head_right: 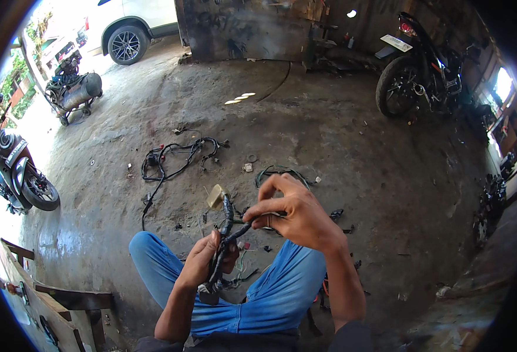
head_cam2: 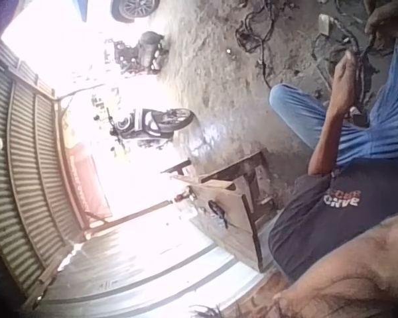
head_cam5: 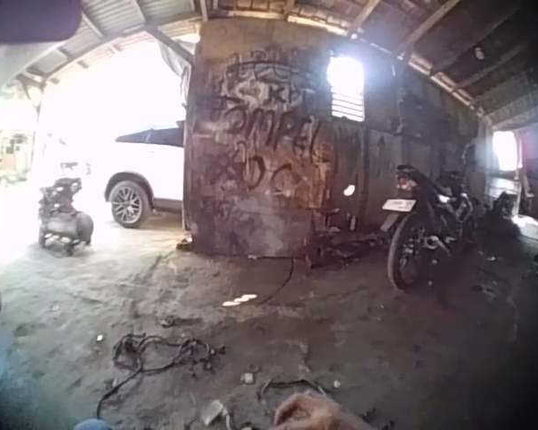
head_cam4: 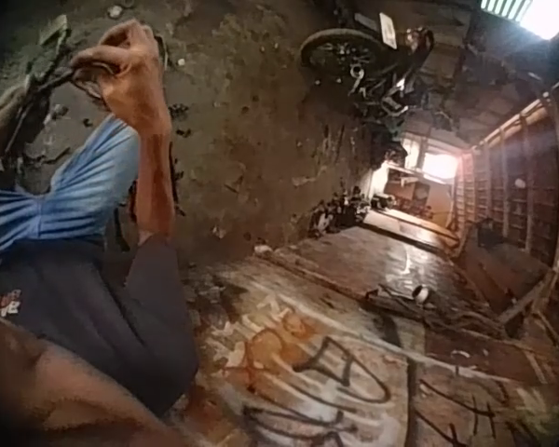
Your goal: Inspecting and repairing a motorcycle wiring harness using scissors.
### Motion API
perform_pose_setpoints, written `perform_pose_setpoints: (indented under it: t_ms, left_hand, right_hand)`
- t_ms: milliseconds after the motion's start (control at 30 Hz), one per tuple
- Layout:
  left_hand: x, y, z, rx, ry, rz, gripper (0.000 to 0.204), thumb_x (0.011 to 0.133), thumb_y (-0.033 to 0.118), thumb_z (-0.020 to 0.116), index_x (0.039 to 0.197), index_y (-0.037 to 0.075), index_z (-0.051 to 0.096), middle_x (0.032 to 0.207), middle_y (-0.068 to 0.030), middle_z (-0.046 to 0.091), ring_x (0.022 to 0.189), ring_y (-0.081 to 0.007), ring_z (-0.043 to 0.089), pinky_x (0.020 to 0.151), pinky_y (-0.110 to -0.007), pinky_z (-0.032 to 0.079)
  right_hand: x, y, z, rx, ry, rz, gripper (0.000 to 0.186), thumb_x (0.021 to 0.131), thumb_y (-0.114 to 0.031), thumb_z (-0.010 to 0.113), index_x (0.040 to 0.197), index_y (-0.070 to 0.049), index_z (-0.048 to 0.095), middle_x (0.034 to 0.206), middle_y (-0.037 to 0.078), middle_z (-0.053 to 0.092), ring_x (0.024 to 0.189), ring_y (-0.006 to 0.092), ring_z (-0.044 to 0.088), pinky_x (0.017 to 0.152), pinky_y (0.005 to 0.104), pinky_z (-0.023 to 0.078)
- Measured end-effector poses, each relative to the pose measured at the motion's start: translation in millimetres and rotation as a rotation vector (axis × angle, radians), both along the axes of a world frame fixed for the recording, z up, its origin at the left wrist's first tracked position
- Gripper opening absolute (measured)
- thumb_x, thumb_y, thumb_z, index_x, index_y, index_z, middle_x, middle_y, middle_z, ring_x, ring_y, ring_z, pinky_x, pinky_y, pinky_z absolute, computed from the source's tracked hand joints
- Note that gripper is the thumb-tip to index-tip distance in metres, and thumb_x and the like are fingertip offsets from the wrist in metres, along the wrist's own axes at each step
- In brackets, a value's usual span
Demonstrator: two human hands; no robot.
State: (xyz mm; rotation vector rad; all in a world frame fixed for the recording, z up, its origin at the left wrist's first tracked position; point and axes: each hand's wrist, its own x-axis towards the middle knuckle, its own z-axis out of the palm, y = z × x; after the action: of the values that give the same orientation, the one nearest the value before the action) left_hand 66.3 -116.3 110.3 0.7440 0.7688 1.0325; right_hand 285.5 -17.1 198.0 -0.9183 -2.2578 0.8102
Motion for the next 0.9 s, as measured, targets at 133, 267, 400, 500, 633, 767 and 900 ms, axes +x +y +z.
perform_pose_setpoints:
  t_ms: [133,267,400,500,633,767,900]
  left_hand:
    - [-6.6,4.2,-21.7,-0.089,-0.173,0.101,0.051,0.107,0.048,0.037,0.101,0.002,0.058,0.078,-0.0031,0.052,0.060,-0.0099,0.044,0.054,-0.025,0.036]
    - [-5.1,7.4,-25.9,0.000,-0.270,0.125,0.050,0.107,0.047,0.035,0.097,0.002,0.054,0.075,-0.0037,0.045,0.056,-0.0119,0.039,0.051,-0.028,0.032]
    - [-1.4,10.4,-16.0,-0.003,-0.310,0.208,0.050,0.107,0.047,0.035,0.097,0.002,0.054,0.075,-0.0034,0.044,0.055,-0.0118,0.038,0.051,-0.028,0.032]
    - [0.3,12.8,-10.4,-0.018,-0.306,0.275,0.050,0.107,0.047,0.035,0.096,0.002,0.054,0.074,-0.0032,0.043,0.054,-0.0116,0.038,0.051,-0.028,0.032]
    - [0.2,13.2,-9.3,-0.018,-0.286,0.311,0.053,0.107,0.049,0.031,0.099,0.003,0.054,0.074,-0.0039,0.040,0.052,-0.0133,0.035,0.049,-0.030,0.030]
    - [6.9,11.0,-7.7,0.074,-0.229,0.326,0.050,0.108,0.047,0.032,0.099,0.003,0.054,0.078,-0.0051,0.044,0.056,-0.0131,0.038,0.052,-0.030,0.032]
    - [24.2,6.4,-1.7,0.019,-0.222,0.510,0.041,0.107,0.039,0.041,0.111,0.001,0.056,0.092,-0.0088,0.057,0.073,-0.0168,0.053,0.065,-0.031,0.047]
  right_hand:
    - [-13.6,-11.5,-0.3,0.204,0.128,-0.197,0.064,0.069,-0.025,0.088,0.129,-0.020,0.065,0.123,0.006,0.052,0.116,0.0252,0.053,0.096,0.0430,0.050]
    - [-8.1,-23.4,-15.7,0.302,0.145,-0.247,0.083,0.065,-0.031,0.091,0.139,-0.021,0.054,0.129,0.009,0.049,0.123,0.0288,0.050,0.100,0.0450,0.048]
    - [-8.9,-36.8,-24.8,0.331,0.268,-0.304,0.084,0.066,-0.030,0.091,0.140,-0.015,0.053,0.130,0.012,0.049,0.124,0.0304,0.049,0.101,0.0451,0.047]
    - [-7.3,-46.9,-34.6,0.338,0.345,-0.370,0.084,0.070,-0.026,0.090,0.142,-0.010,0.049,0.131,0.013,0.048,0.124,0.0298,0.049,0.102,0.0449,0.046]
    - [-16.6,-61.8,-62.7,0.121,0.676,-0.561,0.072,0.078,-0.018,0.086,0.137,-0.003,0.048,0.131,0.014,0.049,0.119,0.0250,0.052,0.103,0.0402,0.044]
    - [-31.3,-94.6,-81.5,-0.321,0.891,-0.605,0.056,0.083,-0.015,0.081,0.129,-0.001,0.053,0.121,0.011,0.056,0.110,0.0210,0.058,0.098,0.0352,0.046]
    - [-46.6,-120.9,-66.7,-0.446,0.631,-0.408,0.044,0.084,-0.015,0.080,0.119,0.000,0.058,0.105,0.010,0.063,0.098,0.0183,0.063,0.092,0.0320,0.049]
